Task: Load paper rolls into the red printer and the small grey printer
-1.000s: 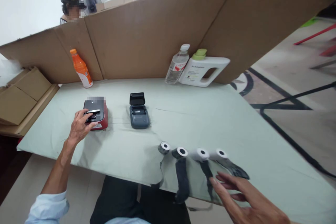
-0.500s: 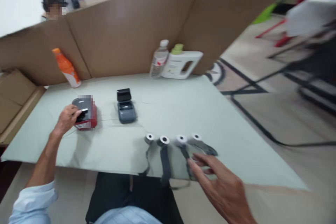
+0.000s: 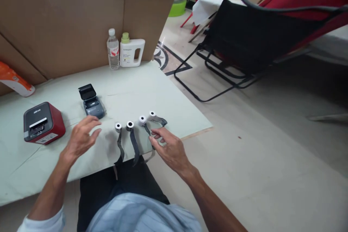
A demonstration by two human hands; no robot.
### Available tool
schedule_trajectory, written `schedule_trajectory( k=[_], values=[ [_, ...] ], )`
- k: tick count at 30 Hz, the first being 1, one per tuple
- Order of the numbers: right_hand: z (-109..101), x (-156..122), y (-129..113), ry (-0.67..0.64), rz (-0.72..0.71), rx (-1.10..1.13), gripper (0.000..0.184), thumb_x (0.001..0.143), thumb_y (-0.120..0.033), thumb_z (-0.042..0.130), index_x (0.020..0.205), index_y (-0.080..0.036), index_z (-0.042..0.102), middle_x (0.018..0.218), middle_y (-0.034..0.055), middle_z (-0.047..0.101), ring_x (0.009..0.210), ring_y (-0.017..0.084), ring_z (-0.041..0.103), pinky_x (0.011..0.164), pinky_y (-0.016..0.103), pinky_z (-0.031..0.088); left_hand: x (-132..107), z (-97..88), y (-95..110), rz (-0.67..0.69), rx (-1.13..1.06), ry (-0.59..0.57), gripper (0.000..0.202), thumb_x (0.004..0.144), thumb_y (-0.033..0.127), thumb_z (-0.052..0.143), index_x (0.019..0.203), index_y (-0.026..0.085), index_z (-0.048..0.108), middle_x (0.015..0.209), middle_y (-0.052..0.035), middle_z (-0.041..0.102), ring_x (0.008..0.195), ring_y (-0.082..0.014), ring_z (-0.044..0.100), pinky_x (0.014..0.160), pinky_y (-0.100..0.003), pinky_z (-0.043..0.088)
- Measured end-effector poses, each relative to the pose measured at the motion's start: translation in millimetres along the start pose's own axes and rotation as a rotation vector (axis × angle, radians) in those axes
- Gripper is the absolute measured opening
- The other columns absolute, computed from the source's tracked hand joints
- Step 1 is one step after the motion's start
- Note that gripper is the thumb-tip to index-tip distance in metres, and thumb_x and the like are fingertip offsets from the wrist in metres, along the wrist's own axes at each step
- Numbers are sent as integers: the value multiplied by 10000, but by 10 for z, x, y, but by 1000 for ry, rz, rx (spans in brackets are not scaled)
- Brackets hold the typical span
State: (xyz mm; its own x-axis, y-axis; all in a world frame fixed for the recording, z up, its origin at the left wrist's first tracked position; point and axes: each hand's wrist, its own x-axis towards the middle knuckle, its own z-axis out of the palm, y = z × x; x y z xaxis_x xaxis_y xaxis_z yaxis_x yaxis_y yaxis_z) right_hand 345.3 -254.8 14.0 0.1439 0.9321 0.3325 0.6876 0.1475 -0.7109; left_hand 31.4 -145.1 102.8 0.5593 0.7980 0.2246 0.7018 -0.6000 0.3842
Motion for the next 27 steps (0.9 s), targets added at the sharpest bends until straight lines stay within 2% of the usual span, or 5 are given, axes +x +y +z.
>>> schedule_trajectory(
  k=[4, 8, 13, 20, 27],
  values=[
    [-18, 1, -30, 21, 0, -4, 127, 965, -291, 602, 1048, -237, 680, 942, 52, 751, 812, 207, 729, 703, 316, 571, 262, 363, 199, 130, -1, -153, 409, 927, 166, 594, 1324, 235, 666, 1419, -101, 654, 1251, -264, 669, 1049, -406, 571],
    [-48, 8, -51, 15, 2, 0, 128, 965, -293, 605, 1054, -244, 683, 941, 51, 752, 809, 207, 732, 700, 314, 578, 406, 516, 208, 171, 20, -212, 430, 885, 94, 596, 1279, 242, 681, 1339, -99, 692, 1157, -254, 704, 1006, -395, 584],
    [-71, 26, -34, 6, 18, 5, 137, 962, -281, 602, 1060, -241, 688, 946, 58, 754, 820, 211, 732, 668, 299, 575, 396, 517, 147, 139, -50, -244, 333, 915, 113, 558, 1199, 217, 699, 1160, -86, 750, 1075, -246, 718, 977, -397, 586],
    [-50, 54, -8, 10, 35, 1, 134, 970, -266, 578, 1046, -238, 684, 938, 55, 755, 834, 210, 736, 700, 311, 580, 537, 466, 309, 178, -76, -177, 327, 941, 170, 535, 1204, 227, 721, 1262, -91, 732, 1172, -259, 694, 1034, -416, 570],
    [-60, 83, -84, 27, 11, 10, 135, 988, -273, 565, 1048, -238, 681, 941, 54, 746, 834, 208, 725, 697, 312, 581, 641, 507, 413, 171, 14, -280, 408, 817, 100, 550, 1160, 234, 727, 1162, -73, 758, 1102, -268, 713, 968, -393, 585]
  ],
)
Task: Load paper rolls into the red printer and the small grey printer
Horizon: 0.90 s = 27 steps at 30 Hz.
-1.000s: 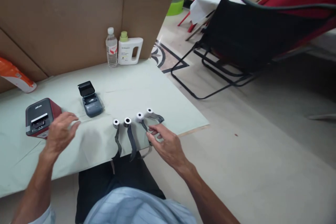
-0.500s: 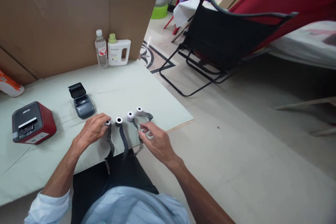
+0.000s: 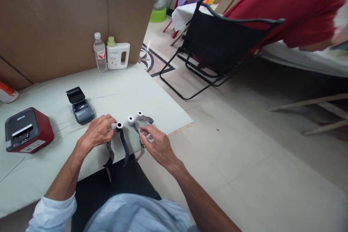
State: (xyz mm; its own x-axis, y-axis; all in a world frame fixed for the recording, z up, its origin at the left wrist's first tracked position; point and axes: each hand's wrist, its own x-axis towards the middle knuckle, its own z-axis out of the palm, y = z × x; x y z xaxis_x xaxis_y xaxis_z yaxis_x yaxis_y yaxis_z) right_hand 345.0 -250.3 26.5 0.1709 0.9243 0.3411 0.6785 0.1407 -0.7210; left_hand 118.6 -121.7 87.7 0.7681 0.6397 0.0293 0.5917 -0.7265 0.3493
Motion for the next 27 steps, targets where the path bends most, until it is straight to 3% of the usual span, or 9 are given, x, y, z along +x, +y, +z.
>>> schedule_trajectory(
  k=[4, 9, 13, 17, 21, 27],
  values=[
    [10, 29, -64, 10, -28, 30, 132, 989, -251, 564, 1046, -233, 681, 939, 61, 745, 828, 207, 715, 709, 319, 582, -146, -2, -76, -39, 19, -49, 350, 856, 118, 540, 1117, 243, 737, 1133, -61, 779, 1074, -270, 721, 963, -392, 581],
    [80, 143, -233, -21, -116, 94, 137, 990, -224, 555, 1057, -232, 674, 960, 73, 745, 830, 211, 715, 753, 339, 586, -368, -14, -192, -46, -100, -4, 397, 845, 112, 575, 1178, 256, 736, 1245, -68, 762, 1160, -254, 709, 1039, -377, 559],
    [172, 275, -405, -106, -211, 110, 144, 992, -194, 555, 1087, -216, 661, 967, 79, 734, 857, 217, 708, 801, 351, 577, -502, 2, -305, -112, -224, 22, 346, 873, 118, 539, 1107, 241, 762, 1135, -67, 786, 1044, -239, 732, 938, -359, 584],
    [287, 402, -505, -215, -261, 84, 182, 990, -189, 559, 1146, -191, 655, 1039, 97, 731, 941, 234, 704, 869, 370, 562, -646, 62, -433, -233, -385, 159, 333, 888, 185, 575, 1159, 191, 769, 1156, -101, 787, 998, -237, 743, 811, -337, 600],
    [385, 484, -546, -358, -193, 62, 276, 995, -248, 584, 1264, -201, 626, 1135, 100, 717, 1000, 233, 699, 937, 390, 544, -808, 93, -530, -300, -494, 309, 333, 888, 253, 627, 1178, 193, 780, 1236, -125, 770, 1076, -257, 740, 750, -314, 599],
    [603, 607, -614, -588, -43, 144, 598, 995, -423, 613, 1537, -264, 416, 1271, 109, 691, 1143, 265, 672, 1031, 475, 493, -906, 37, -619, -307, -554, 474, 328, 888, 257, 648, 1176, 198, 793, 1227, -130, 770, 1063, -253, 747, 736, -310, 613]
  ],
)
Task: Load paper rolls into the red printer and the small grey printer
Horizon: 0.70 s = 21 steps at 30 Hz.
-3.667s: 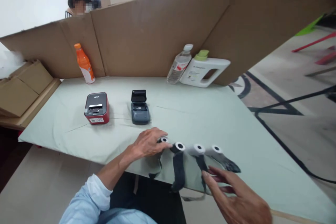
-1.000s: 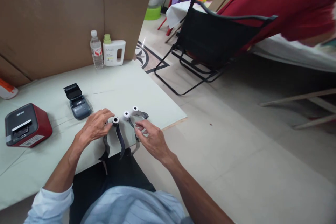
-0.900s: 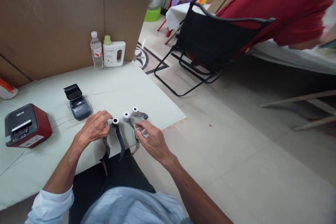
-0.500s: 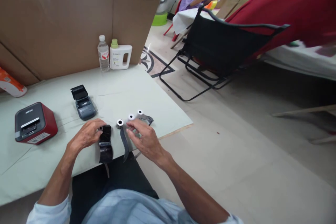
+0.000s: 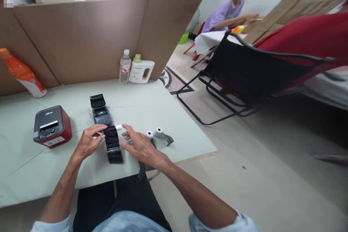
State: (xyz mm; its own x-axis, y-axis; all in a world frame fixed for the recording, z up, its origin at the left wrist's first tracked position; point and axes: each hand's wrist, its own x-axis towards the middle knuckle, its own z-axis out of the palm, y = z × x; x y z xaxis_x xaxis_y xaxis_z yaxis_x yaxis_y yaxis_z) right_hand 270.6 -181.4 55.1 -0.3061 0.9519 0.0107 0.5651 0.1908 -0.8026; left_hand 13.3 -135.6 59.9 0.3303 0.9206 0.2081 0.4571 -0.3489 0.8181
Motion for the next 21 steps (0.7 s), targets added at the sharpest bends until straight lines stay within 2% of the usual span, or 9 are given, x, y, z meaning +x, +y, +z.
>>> schedule_trajectory(
  k=[3, 7, 11, 14, 16, 18, 21],
  values=[
    [105, 243, -12, -70, 7, 197, 675, 960, -379, 645, 1559, -228, 373, 1159, 93, 702, 1022, 232, 687, 972, 444, 515, 113, -68, -68, 33, -17, 80, 312, 874, 256, 665, 1147, 194, 803, 1213, -131, 772, 1102, -262, 736, 788, -335, 630],
    [256, 614, 7, -86, 20, 466, 658, 927, -308, 653, 1527, -198, 406, 989, 27, 671, 844, 171, 647, 841, 362, 526, 348, -171, -243, 58, -12, 154, 292, 841, 257, 671, 1088, 202, 817, 1172, -116, 780, 1043, -249, 745, 808, -361, 637],
    [324, 923, 80, -29, 60, 504, 675, 878, -305, 706, 1494, -194, 454, 1002, 24, 664, 761, 149, 608, 759, 328, 505, 480, -246, -391, 53, -35, 210, 295, 807, 256, 686, 1060, 191, 823, 1146, -117, 784, 1040, -250, 744, 826, -367, 632],
    [324, 1072, 123, 30, 47, 516, 610, 865, -318, 724, 1425, -183, 521, 1087, 55, 671, 790, 157, 630, 780, 329, 512, 444, -248, -421, 51, -62, 219, 299, 816, 256, 697, 1080, 184, 816, 1144, -122, 782, 1038, -247, 742, 814, -354, 626],
    [331, 1112, 118, -9, -37, 558, 458, 886, -355, 711, 1290, -166, 610, 1094, 64, 680, 844, 176, 655, 830, 342, 520, 391, -217, -401, 60, -74, 206, 295, 834, 247, 694, 1099, 185, 808, 1137, -120, 781, 1030, -240, 741, 807, -345, 624],
    [354, 1105, 81, -55, -128, 618, 380, 906, -412, 701, 1194, -168, 656, 1090, 60, 697, 917, 197, 666, 883, 352, 525, 343, -171, -344, 81, -60, 195, 287, 851, 234, 689, 1111, 186, 802, 1137, -121, 778, 1027, -237, 741, 804, -342, 626],
    [372, 1046, -23, -23, -151, 747, 467, 877, -478, 757, 1234, -192, 666, 1131, 54, 723, 1022, 210, 663, 937, 347, 527, 296, -114, -169, 157, 24, 218, 269, 881, 208, 675, 1124, 192, 792, 1157, -123, 773, 1053, -241, 737, 845, -363, 630]
  ],
)
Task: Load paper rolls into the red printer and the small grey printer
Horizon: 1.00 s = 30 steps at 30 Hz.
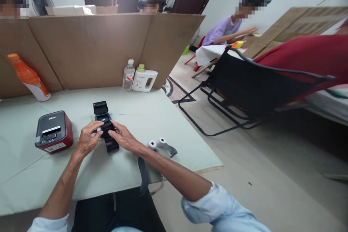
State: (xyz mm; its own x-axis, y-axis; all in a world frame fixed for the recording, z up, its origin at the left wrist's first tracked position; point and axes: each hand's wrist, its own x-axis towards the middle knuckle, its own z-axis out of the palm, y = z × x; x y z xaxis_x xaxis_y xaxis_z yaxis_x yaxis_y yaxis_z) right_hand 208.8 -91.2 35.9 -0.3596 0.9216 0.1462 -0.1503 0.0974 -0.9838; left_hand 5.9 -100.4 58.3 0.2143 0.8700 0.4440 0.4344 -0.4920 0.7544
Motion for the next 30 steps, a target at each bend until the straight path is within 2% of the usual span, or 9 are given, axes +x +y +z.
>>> schedule_trajectory(
  k=[3, 6, 9, 12, 16, 20, 24, 28, 30],
  values=[
    [44, -62, -151, 12, 67, 186, 513, 840, -523, 812, 1198, -175, 695, 1078, 55, 742, 977, 199, 684, 906, 338, 548, -6, -7, 293, 139, 80, 45, 275, 920, 168, 651, 1163, 201, 776, 1182, -121, 765, 1090, -241, 728, 949, -413, 613],
    [32, -155, -346, -68, 163, 380, 488, 800, -552, 860, 1044, -151, 730, 901, 36, 737, 778, 158, 674, 750, 298, 567, -23, -80, 605, 231, 58, 38, 279, 938, 162, 662, 1193, 209, 765, 1200, -120, 752, 1130, -242, 715, 1015, -428, 586],
    [9, -278, -512, -150, 186, 524, 477, 749, -555, 908, 929, -154, 724, 792, 13, 708, 638, 118, 624, 614, 246, 543, -22, -197, 800, 157, -146, -90, 386, 877, 246, 792, 1257, 223, 732, 1298, -133, 716, 1229, -273, 678, 1027, -412, 575],
    [21, -393, -617, -278, 218, 563, 508, 717, -566, 928, 897, -139, 721, 723, 2, 677, 553, 102, 581, 520, 229, 513, 26, -297, 888, 15, -428, -333, 560, 776, 359, 900, 1279, 221, 695, 1402, -151, 669, 1295, -314, 641, 1057, -425, 547],
    [133, -518, -713, -315, 204, 597, 544, 701, -605, 925, 854, -134, 700, 651, -17, 622, 491, 76, 499, 447, 199, 428, 91, -328, 1025, -78, -569, -455, 555, 731, 403, 933, 1179, 189, 686, 1189, -116, 737, 1119, -269, 690, 1017, -415, 534],
    [270, -636, -810, -219, 125, 657, 572, 715, -672, 881, 787, -151, 656, 611, -44, 542, 461, 49, 363, 398, 178, 293, 88, -291, 1199, -32, -514, -422, 544, 719, 358, 944, 1171, 186, 695, 1113, -93, 729, 1084, -253, 682, 1006, -399, 535],
    [213, -660, -913, -171, 98, 578, 585, 711, -700, 859, 788, -157, 656, 613, -47, 530, 476, 56, 381, 430, 188, 318, 100, -354, 1405, 75, -464, -398, 588, 750, 355, 909, 1257, 198, 657, 1200, -130, 715, 1143, -291, 685, 1016, -427, 559],
    [23, -572, -1021, -235, 109, 270, 536, 701, -620, 902, 823, -129, 723, 681, -21, 611, 588, 87, 503, 544, 202, 400, 162, -491, 1684, 229, 37, -482, 516, 766, 168, 816, 1256, 259, 681, 1240, -89, 705, 1260, -319, 626, 1134, -505, 488],
    [5, -556, -1058, -230, 72, 245, 525, 704, -619, 899, 803, -134, 724, 687, -22, 615, 598, 89, 501, 555, 203, 402, 167, -478, 1739, 265, 128, -489, 538, 776, 123, 778, 1282, 277, 681, 1263, -86, 702, 1300, -328, 601, 1167, -537, 448]
  ],
)
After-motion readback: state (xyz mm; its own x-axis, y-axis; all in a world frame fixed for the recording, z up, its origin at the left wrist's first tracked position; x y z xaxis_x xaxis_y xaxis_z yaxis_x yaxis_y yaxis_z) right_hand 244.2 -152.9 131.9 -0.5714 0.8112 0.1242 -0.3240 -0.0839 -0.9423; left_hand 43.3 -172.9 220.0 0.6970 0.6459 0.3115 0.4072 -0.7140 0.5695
